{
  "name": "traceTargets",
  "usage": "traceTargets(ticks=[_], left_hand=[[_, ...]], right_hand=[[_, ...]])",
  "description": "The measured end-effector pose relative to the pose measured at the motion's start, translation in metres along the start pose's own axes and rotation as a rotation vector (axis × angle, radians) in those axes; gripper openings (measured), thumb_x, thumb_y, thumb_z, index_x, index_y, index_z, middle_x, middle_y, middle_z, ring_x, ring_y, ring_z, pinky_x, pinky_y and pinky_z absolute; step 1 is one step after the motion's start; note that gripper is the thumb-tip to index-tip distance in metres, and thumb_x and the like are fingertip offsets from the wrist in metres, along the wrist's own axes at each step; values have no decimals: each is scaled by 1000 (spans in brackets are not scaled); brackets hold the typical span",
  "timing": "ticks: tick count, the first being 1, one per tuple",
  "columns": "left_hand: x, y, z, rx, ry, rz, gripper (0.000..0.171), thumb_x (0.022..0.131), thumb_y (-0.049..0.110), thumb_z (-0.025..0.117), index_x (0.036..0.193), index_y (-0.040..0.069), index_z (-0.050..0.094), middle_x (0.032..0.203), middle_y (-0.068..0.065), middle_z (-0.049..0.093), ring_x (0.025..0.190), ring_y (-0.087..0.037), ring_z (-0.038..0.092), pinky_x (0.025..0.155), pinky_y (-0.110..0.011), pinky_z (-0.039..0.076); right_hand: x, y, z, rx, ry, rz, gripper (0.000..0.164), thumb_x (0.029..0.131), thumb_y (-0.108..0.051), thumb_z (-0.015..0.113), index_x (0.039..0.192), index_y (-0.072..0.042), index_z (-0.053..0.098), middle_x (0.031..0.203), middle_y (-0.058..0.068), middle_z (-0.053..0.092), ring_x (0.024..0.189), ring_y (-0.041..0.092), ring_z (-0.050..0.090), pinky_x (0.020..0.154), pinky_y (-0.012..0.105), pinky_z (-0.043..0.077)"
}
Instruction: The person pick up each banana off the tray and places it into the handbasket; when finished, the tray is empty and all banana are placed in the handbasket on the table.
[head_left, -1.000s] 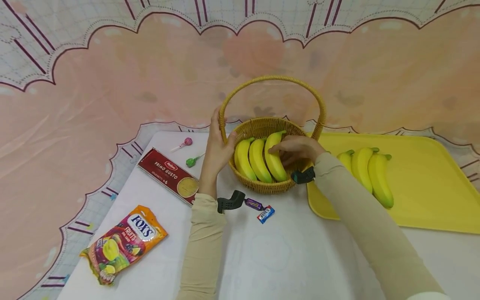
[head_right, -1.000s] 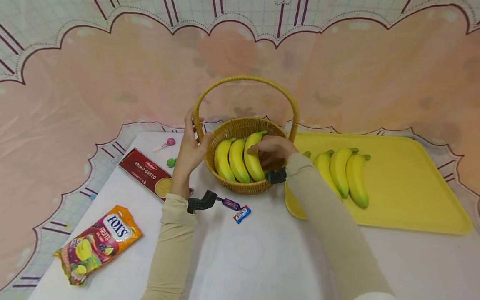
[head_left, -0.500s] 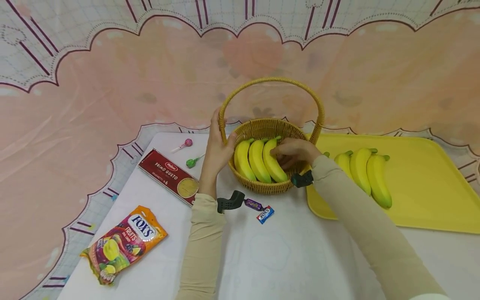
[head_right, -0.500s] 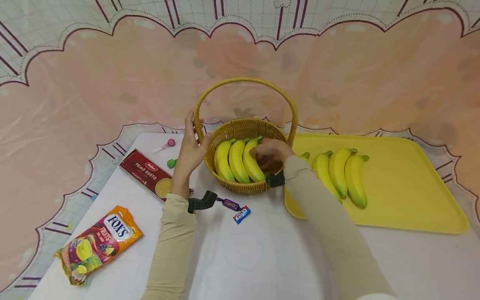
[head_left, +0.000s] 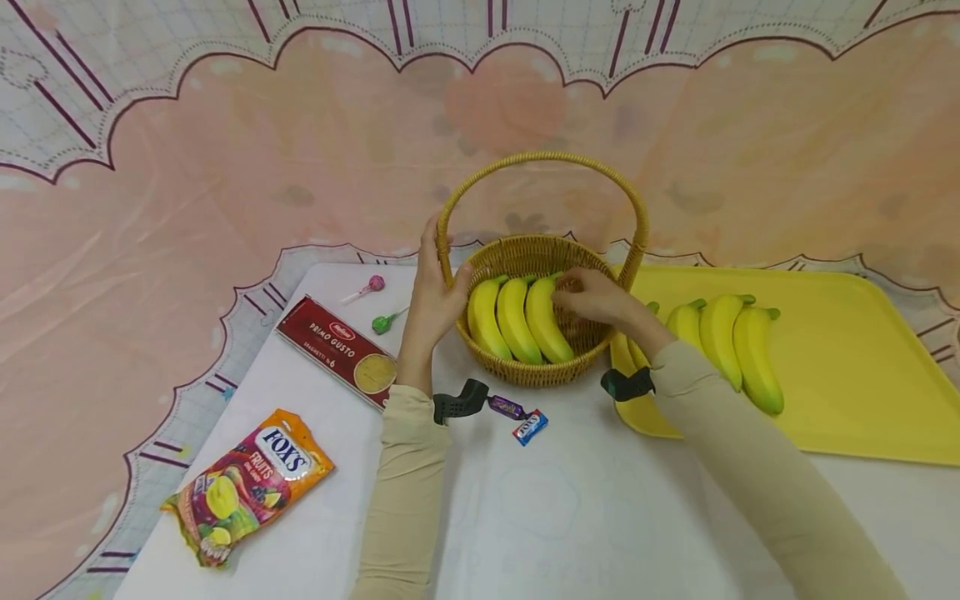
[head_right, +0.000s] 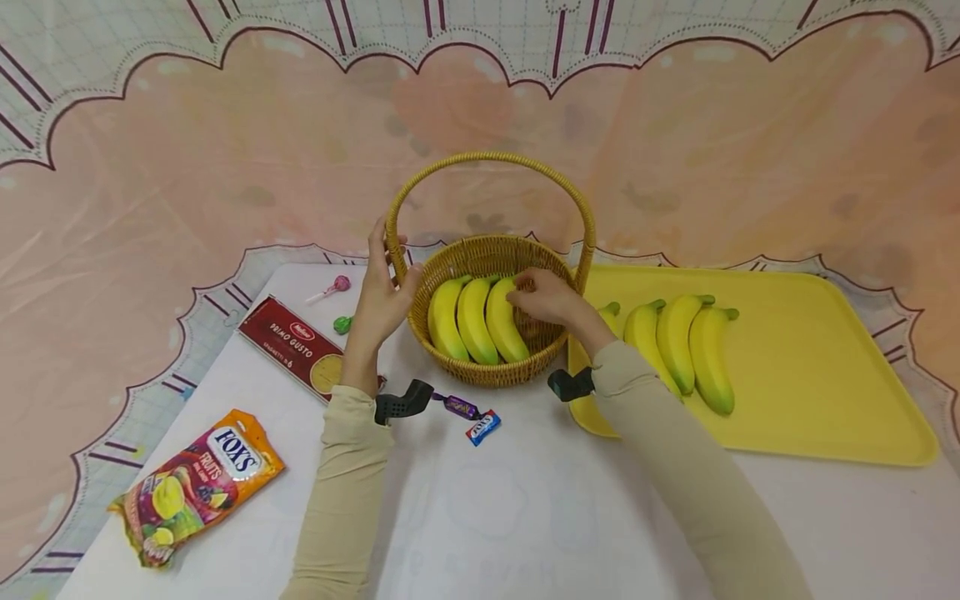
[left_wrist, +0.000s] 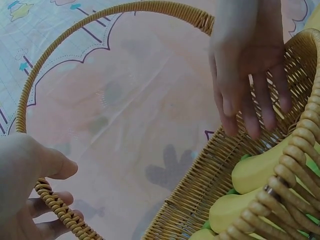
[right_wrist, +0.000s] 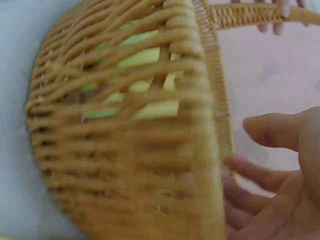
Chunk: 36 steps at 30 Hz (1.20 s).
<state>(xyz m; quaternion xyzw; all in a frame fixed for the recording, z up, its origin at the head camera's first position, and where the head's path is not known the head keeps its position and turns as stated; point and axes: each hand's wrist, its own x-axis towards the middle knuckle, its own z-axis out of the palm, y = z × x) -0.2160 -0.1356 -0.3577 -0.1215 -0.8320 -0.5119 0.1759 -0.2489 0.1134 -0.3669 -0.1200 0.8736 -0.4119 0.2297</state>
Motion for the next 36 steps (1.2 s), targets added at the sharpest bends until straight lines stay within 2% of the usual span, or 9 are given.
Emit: traceTargets(ticks=[5,11,15,22,27,30,33,34,36], left_hand=[[1,2,3,23,4,4,73,93,8,53,151,15,10,145,-14,34,134,-28,37,111,-50,30],[2,2,6,29,-3,0,73,93,9,53,151,18,10,145,-13,35,134,-24,37,111,-49,31],[2,4,6,34,-5,-19,74,93,10,53,151,20,9,146,-12,34,135,-24,37,111,-48,30],[0,4,3,35,1,-37,74,93,11,53,151,21,10,145,-13,34,136,-25,37,111,-50,30],[-2,3,2,30,9,-31,73,92,9,54,151,17,10,144,-14,34,135,-29,37,111,-50,30],[-3,3,2,22,5,-25,74,92,9,53,151,18,10,144,-15,34,135,-30,36,112,-50,29],[-3,3,2,11,6,-16,74,92,8,53,151,19,10,143,-16,34,135,-31,35,112,-50,28],[-3,3,3,8,8,-12,74,92,8,52,151,19,10,142,-16,34,134,-32,35,112,-50,28],[-3,2,3,5,13,-9,73,92,7,52,151,18,10,142,-16,34,134,-32,36,112,-50,28]], right_hand=[[-22,15,-8,-18,138,-170,46,98,-31,47,135,-4,46,133,16,51,118,33,51,96,46,44],[-50,34,-18,97,197,-240,43,99,-33,46,133,-6,48,134,15,51,122,30,49,100,47,41],[-66,44,-20,80,263,-233,41,98,-35,47,130,-10,52,133,11,53,123,25,49,102,47,39],[-89,62,-23,29,327,-190,41,99,-34,44,131,-10,50,130,11,55,116,24,53,94,40,43],[-104,80,-28,6,364,-168,44,100,-35,43,133,-8,49,130,13,54,118,24,50,98,47,41],[-112,92,-33,9,401,-131,45,99,-37,43,133,-9,48,130,10,54,115,13,50,99,34,42],[-121,105,-38,-11,436,-93,46,99,-38,43,134,-9,47,130,8,53,109,-2,48,91,15,41],[-124,109,-39,-14,446,-81,46,98,-38,43,134,-9,47,130,9,53,106,-5,46,91,15,40],[-130,118,-43,-39,472,-65,48,99,-38,42,135,-7,45,130,13,53,105,-8,44,95,24,43]])
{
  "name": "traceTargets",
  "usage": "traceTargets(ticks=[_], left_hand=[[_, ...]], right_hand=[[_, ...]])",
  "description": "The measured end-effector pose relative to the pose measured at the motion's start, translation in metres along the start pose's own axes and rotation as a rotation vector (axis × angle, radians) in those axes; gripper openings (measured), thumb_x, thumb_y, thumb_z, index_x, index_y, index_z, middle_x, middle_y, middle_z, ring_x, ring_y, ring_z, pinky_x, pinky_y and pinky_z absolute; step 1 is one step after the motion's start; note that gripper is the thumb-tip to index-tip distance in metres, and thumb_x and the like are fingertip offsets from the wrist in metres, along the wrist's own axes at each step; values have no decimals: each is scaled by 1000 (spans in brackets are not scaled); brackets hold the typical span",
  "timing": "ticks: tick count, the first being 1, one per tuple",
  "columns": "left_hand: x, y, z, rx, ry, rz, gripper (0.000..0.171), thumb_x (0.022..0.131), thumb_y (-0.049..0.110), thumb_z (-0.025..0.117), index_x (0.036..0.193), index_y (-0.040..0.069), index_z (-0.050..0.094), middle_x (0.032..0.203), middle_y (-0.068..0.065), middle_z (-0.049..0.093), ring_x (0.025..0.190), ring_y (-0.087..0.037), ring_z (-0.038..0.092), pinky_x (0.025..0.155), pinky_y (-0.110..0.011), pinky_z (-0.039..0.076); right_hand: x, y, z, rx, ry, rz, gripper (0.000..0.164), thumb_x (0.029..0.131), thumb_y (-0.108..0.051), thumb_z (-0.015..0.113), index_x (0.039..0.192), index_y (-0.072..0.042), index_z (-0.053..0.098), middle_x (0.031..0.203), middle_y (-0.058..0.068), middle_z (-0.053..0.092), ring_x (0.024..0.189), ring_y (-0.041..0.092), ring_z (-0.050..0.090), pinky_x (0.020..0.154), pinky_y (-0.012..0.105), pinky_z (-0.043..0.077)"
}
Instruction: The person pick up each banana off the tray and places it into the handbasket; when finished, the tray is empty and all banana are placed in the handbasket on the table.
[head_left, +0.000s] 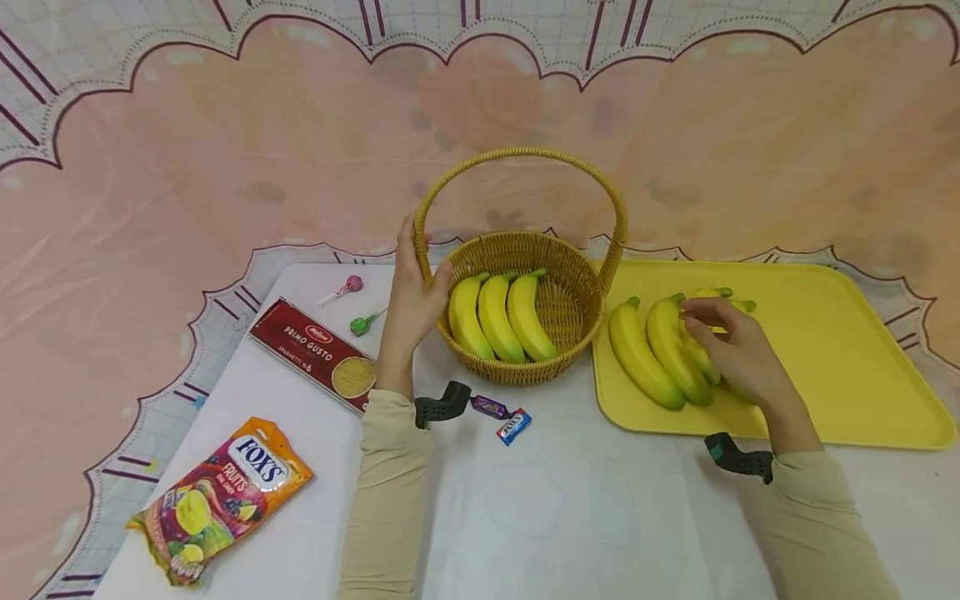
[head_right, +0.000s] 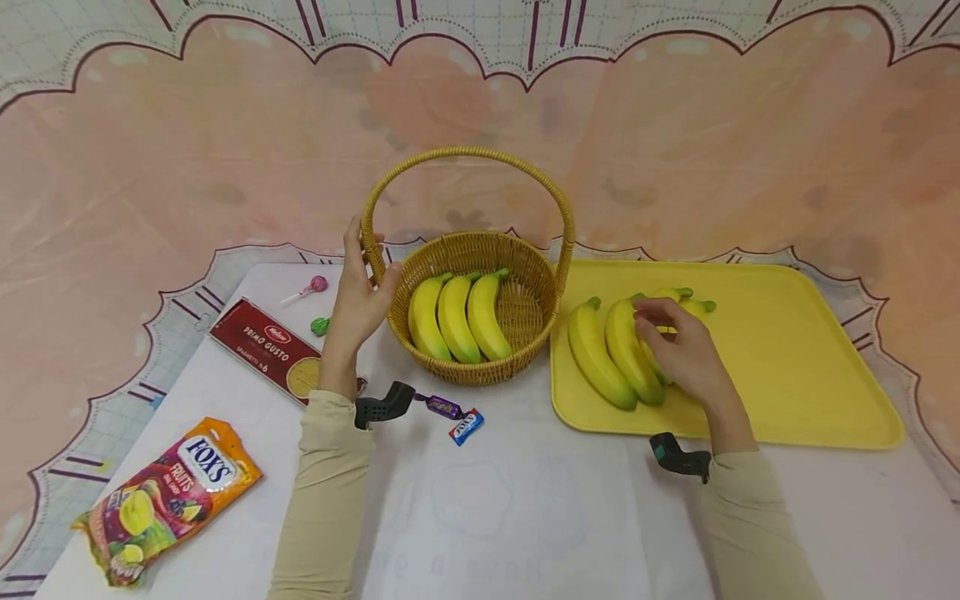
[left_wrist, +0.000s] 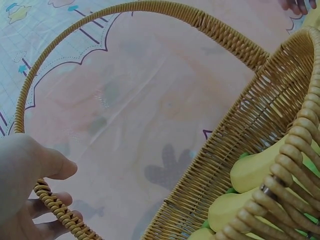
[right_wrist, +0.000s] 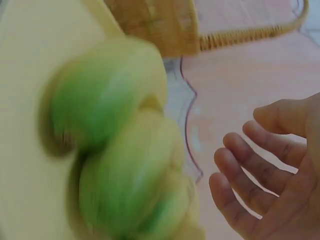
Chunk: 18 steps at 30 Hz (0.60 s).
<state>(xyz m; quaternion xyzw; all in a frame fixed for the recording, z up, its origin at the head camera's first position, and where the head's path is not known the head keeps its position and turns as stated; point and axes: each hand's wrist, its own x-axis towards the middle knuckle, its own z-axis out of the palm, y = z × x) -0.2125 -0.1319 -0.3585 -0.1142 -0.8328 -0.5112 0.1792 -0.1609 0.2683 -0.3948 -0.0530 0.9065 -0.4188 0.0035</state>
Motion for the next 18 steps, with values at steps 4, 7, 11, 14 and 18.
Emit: traceTargets(ticks=[4,7,11,14,18], left_hand=[[0,-1,1,4,-1,-9,74,92,8,53,151,18,9,143,-16,34,135,-30,35,112,-49,28],[0,-2,1,6,-2,-16,75,92,8,53,151,18,8,143,-16,33,135,-29,35,112,-48,28],[-2,8,-1,-11,-6,-14,74,92,4,52,151,16,9,145,-18,32,135,-31,34,113,-50,27],[-5,24,-5,-31,-17,-14,73,91,0,51,151,9,9,146,-21,29,135,-34,33,113,-52,25],[-9,38,-8,-40,-26,-11,71,91,-3,49,150,3,10,146,-24,27,135,-38,32,113,-54,25]], right_hand=[[-9,18,-11,-62,72,31,49,99,-37,42,136,-5,44,129,18,51,103,-7,41,93,39,45],[-14,29,-18,-92,137,50,48,98,-33,44,135,-3,45,126,19,50,101,-2,42,83,21,43],[-17,40,-21,-86,144,117,58,97,-36,45,140,2,35,131,26,45,113,27,47,76,20,40],[-17,48,-22,-55,62,207,75,96,-44,44,147,4,18,139,33,35,122,48,37,85,42,44],[-15,56,-21,-50,-62,286,89,94,-53,42,149,6,2,143,39,24,126,55,29,96,65,32]])
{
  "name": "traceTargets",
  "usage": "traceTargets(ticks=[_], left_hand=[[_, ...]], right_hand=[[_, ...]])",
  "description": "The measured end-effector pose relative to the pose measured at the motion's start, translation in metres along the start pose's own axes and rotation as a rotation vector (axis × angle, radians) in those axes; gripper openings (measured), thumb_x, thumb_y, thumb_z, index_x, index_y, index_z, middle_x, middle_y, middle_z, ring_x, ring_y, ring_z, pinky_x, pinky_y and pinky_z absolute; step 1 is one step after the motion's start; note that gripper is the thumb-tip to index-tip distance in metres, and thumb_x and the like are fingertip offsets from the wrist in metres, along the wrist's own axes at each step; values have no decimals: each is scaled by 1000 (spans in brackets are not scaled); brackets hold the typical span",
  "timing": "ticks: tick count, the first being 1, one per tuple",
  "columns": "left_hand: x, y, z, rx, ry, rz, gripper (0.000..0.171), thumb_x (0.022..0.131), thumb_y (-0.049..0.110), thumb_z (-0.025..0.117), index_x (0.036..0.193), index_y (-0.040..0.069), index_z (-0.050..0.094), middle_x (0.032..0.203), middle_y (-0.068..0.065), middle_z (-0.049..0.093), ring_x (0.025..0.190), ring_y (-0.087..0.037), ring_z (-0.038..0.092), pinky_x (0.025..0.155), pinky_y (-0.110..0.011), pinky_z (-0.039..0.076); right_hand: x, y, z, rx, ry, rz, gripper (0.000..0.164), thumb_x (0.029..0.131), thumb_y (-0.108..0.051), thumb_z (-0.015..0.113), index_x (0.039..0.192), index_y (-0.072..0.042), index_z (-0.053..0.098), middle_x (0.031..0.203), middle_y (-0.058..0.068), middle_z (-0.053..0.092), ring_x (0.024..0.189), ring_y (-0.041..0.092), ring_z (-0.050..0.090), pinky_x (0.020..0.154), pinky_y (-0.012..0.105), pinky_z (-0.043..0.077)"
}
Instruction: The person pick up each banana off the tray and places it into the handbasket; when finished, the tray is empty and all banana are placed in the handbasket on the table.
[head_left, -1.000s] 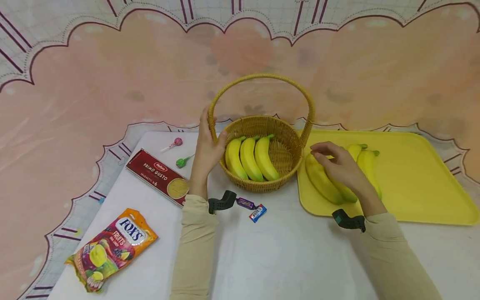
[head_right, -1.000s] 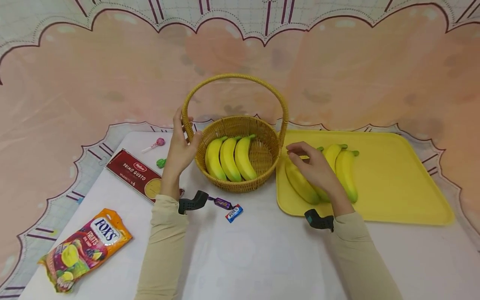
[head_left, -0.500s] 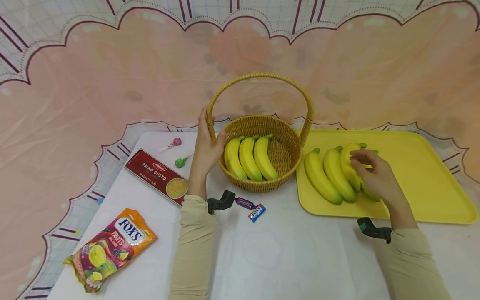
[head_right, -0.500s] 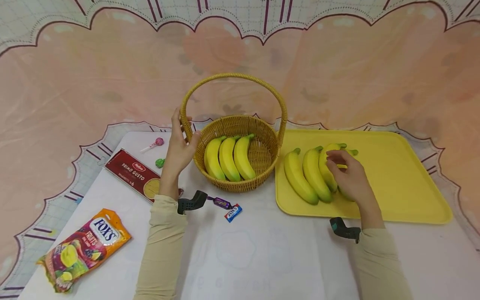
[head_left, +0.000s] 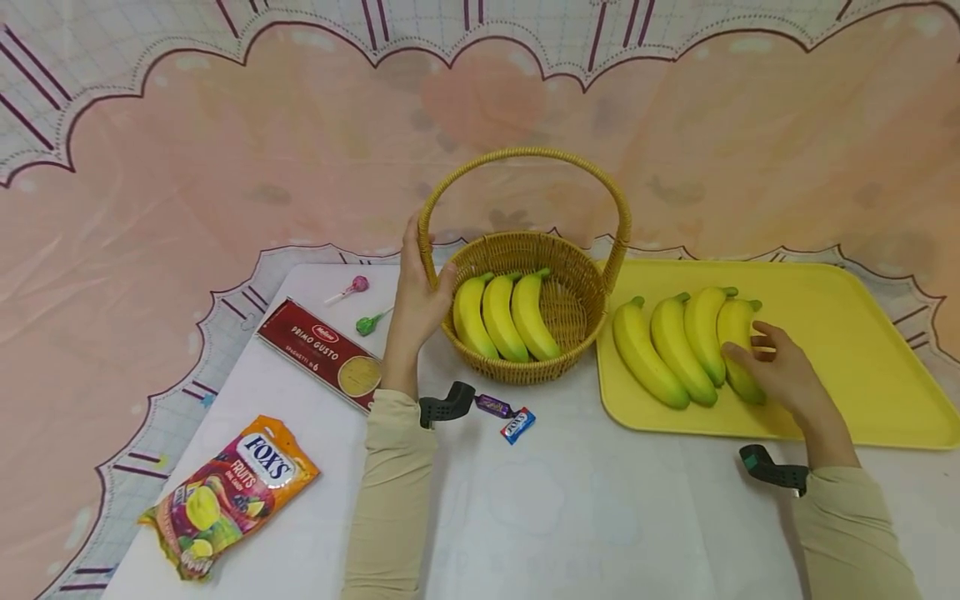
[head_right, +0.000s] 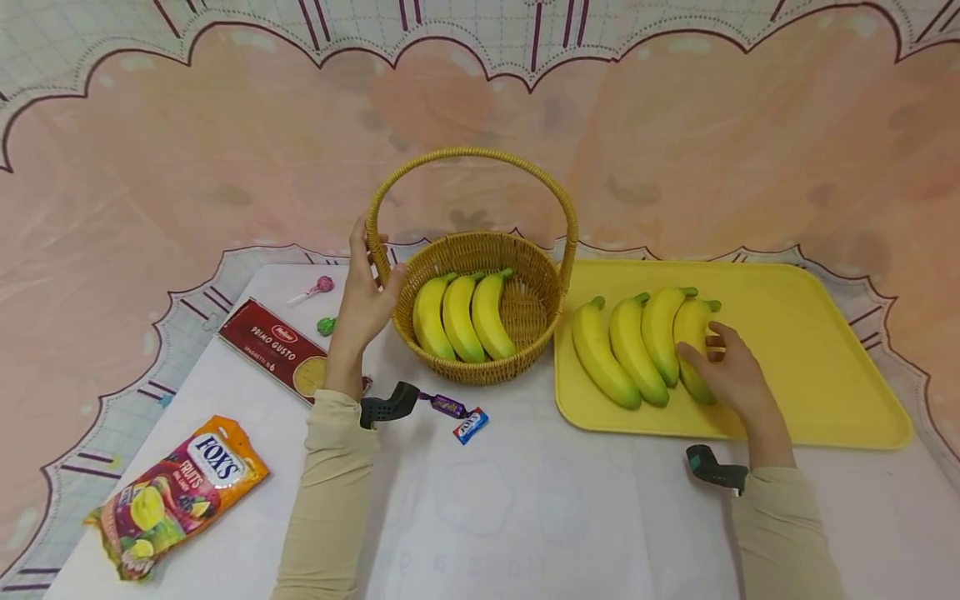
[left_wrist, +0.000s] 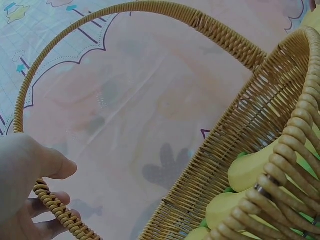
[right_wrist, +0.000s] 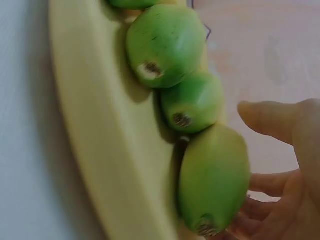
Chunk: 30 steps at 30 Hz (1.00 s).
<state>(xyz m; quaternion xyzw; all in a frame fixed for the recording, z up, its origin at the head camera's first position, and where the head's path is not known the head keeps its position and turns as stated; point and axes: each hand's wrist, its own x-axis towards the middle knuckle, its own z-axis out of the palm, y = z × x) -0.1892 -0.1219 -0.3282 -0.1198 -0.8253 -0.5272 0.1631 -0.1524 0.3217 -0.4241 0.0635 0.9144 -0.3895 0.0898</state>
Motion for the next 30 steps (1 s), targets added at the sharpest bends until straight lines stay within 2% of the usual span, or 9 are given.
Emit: traceTargets(ticks=[5,12,20,30], left_hand=[[0,-1,0,-1,-1,11,72,90,-4,49,149,3,9,146,-24,27,135,-39,32,112,-54,25],[1,0,0,1,3,27,71,90,-4,49,149,1,10,150,-22,23,136,-37,31,113,-53,24],[3,-4,2,23,-1,9,71,91,-3,49,149,3,9,152,-21,20,137,-36,30,114,-52,23],[2,-4,2,14,5,25,71,90,-4,49,149,2,9,151,-22,21,136,-36,31,114,-52,23]], right_hand=[[0,2,1,-59,-40,25,93,93,-55,41,147,9,0,142,42,24,126,56,29,98,65,31],[-2,-3,-5,-65,-44,44,92,94,-57,39,149,4,-3,144,40,22,126,57,28,97,66,32],[-7,-15,-5,-50,-17,-6,88,94,-53,42,151,-2,-2,143,39,23,123,54,30,90,64,36],[-12,-36,0,-59,-23,-80,84,95,-49,45,152,-3,2,141,36,28,123,52,32,90,64,36]])
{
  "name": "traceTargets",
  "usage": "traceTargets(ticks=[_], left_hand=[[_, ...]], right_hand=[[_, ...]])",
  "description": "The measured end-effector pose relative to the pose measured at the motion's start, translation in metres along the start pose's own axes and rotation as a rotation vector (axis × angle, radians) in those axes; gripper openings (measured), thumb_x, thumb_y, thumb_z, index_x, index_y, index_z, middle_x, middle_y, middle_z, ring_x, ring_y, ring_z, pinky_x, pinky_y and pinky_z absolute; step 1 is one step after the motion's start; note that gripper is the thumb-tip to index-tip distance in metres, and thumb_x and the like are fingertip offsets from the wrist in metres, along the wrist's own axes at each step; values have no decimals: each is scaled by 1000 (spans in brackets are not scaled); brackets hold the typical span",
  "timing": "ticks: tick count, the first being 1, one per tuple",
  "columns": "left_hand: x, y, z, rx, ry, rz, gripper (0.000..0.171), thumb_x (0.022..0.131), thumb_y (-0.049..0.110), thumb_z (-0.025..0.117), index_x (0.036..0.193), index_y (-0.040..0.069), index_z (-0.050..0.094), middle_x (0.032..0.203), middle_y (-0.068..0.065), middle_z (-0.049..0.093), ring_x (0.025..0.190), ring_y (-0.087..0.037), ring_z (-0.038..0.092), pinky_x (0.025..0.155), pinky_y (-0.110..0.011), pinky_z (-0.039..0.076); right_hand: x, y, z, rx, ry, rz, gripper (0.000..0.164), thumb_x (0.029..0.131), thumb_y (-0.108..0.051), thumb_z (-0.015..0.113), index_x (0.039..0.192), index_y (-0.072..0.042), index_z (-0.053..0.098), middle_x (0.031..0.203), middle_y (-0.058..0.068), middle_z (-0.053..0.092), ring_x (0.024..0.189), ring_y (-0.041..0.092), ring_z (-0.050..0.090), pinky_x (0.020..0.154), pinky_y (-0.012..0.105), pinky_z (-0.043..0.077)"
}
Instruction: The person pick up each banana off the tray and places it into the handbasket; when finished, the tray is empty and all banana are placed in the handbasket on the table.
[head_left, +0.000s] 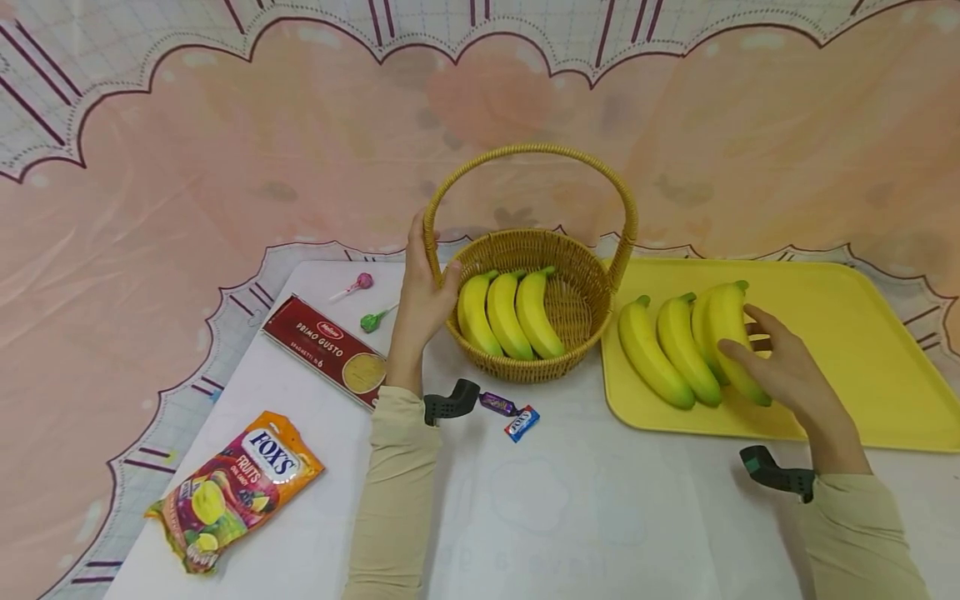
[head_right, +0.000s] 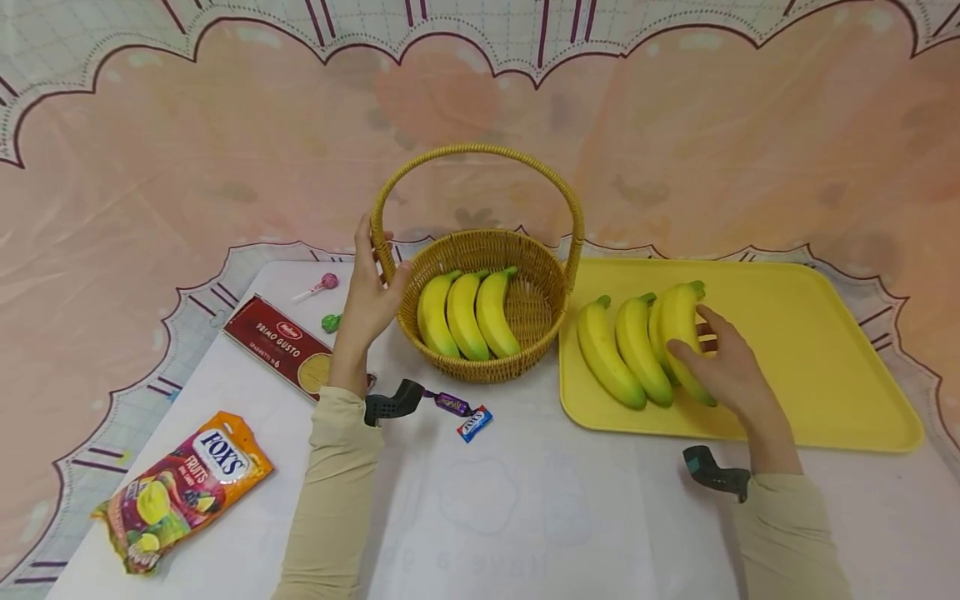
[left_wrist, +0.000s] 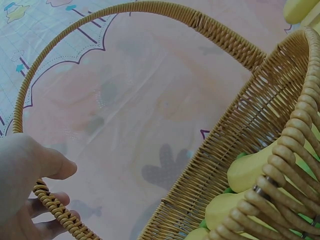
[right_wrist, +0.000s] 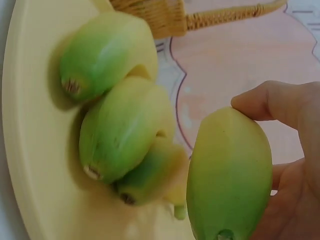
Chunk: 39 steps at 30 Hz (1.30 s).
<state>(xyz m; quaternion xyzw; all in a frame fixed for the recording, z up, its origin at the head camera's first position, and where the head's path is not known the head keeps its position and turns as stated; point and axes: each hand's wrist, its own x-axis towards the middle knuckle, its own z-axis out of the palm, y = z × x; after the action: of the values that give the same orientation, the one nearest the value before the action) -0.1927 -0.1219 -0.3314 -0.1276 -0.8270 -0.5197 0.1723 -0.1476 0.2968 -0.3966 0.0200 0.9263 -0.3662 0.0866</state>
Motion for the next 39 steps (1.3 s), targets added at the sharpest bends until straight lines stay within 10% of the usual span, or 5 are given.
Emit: traceTargets(ticks=[17,29,39], left_hand=[[-2,4,-1,-6,-8,-28,72,91,-3,49,150,3,8,151,-21,21,137,-36,30,114,-52,24],[1,-10,1,1,0,-2,73,91,0,51,150,6,8,151,-19,22,136,-36,31,113,-53,25],[7,-36,5,31,16,-2,76,92,7,53,152,20,8,150,-11,26,137,-27,33,113,-48,28]], right_hand=[[-11,-35,15,-27,-22,-155,79,96,-40,50,152,-3,9,140,30,32,120,47,37,85,57,41],[-21,-62,29,19,-5,-279,71,94,-30,56,151,-8,20,134,24,41,111,37,45,73,17,41],[-25,-89,47,100,-93,-314,74,93,-28,58,152,-12,17,136,20,42,115,34,48,92,46,43]])
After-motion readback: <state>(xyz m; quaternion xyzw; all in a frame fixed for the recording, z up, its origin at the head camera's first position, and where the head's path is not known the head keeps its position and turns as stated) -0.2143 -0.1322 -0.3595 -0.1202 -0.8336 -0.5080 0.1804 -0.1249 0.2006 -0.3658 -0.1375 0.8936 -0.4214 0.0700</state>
